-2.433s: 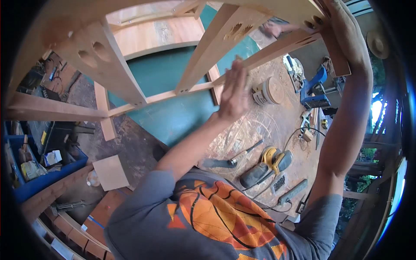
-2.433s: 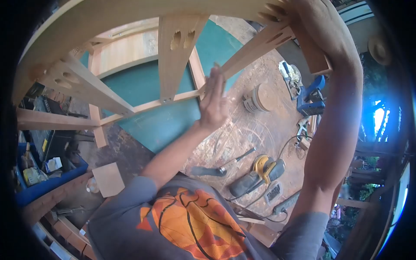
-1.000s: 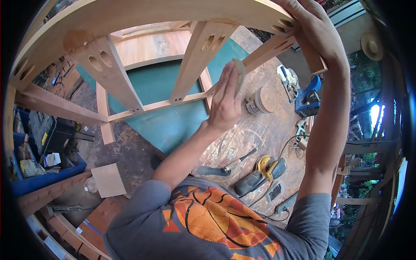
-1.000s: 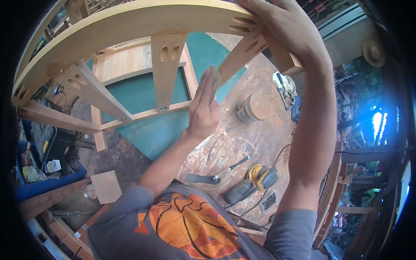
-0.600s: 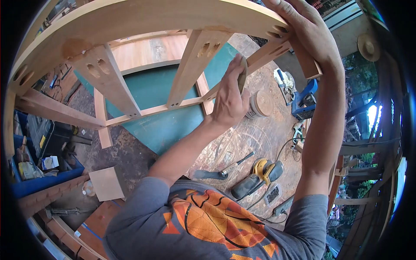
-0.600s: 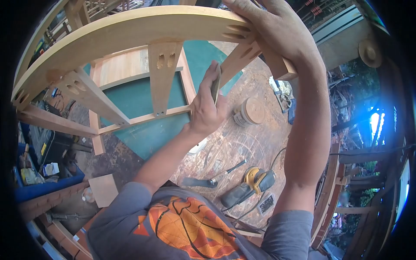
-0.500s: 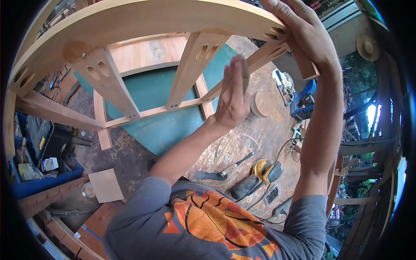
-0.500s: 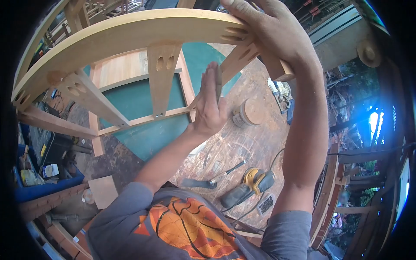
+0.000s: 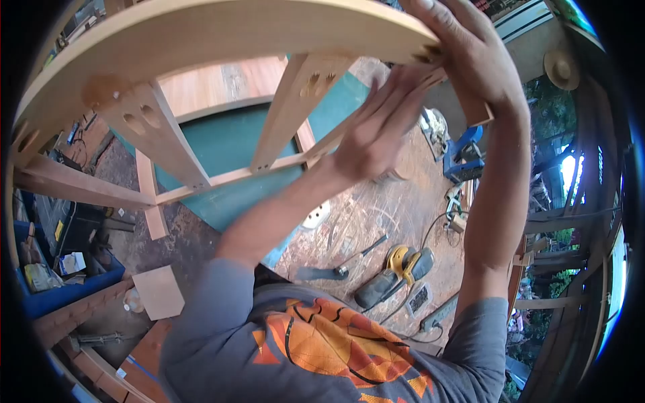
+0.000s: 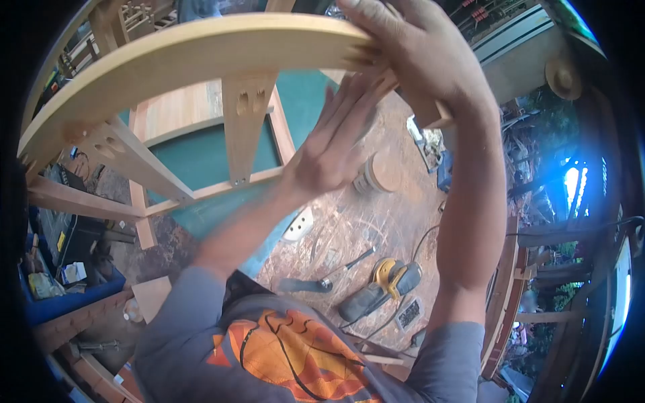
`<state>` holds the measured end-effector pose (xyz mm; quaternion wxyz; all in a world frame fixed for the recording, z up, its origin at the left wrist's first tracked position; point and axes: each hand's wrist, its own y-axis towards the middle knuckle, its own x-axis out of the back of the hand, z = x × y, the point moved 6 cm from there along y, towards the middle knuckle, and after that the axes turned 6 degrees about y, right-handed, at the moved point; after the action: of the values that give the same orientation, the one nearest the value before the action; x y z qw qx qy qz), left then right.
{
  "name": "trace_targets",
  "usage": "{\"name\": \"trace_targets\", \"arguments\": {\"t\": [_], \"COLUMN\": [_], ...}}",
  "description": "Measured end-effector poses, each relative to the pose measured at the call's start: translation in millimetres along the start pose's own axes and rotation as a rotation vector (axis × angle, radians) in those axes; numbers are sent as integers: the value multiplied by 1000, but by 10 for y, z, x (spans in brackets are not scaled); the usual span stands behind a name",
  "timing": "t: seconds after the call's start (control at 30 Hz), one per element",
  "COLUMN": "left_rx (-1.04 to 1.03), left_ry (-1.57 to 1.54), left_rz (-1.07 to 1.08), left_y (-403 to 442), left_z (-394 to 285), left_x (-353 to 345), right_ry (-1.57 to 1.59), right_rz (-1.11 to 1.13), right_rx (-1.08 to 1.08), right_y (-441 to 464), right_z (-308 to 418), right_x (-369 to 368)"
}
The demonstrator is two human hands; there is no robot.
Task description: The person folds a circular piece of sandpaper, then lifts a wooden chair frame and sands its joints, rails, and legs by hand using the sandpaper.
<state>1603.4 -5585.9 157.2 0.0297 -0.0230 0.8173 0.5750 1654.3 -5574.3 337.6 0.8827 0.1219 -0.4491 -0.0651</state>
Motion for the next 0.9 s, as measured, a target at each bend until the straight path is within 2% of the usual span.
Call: {"name": "trace_targets", "arguments": {"t": [0.07, 0.17, 0.23, 0.3, 0.4, 0.47, 0.53, 0.6, 0.67, 0.73, 0.8, 0.83, 0.9], "left_rx": [-31, -63, 184, 184, 103, 67, 149, 384, 570, 603, 736, 741, 533], "left_ry": [-77, 96, 84, 34, -26, -30, 65, 141, 142, 175, 191, 196, 104], "left_rz": [13, 51, 86, 51, -8, -29, 15, 88, 115, 129, 41, 33, -31], "left_y": [9, -663, -993, -830, -36, -152, -793, -1538, -1991, -1951, -1873, -1708, -1227], "left_z": [-61, 150, 229, 153, 32, 8, 225, 401, 450, 498, 426, 370, 154], "left_x": [-21, -50, 49, 3, -117, -92, -95, 9, 36, 28, -59, -92, -48], "right_ry": [74, 67, 47, 55, 10, 5, -35, -31, -73, -41, -16, -14, 5], "right_rz": [14, -2, -2, -5, -51, -67, -74, -97, -102, -121, -128, -138, -123], "right_rx": [16, 36, 30, 27, 19, 29, 52, 72, 26, 64, 80, 76, 65], "right_y": [-95, -66, -73, -75, -70, -78, -77, -70, 126, 0, -117, -120, -100], "right_z": [175, 180, 190, 207, 206, 158, 146, 150, -224, -16, 87, 104, 73], "right_x": [-52, -26, -27, -49, -65, -103, -101, -97, 67, -21, -52, -59, -71]}}
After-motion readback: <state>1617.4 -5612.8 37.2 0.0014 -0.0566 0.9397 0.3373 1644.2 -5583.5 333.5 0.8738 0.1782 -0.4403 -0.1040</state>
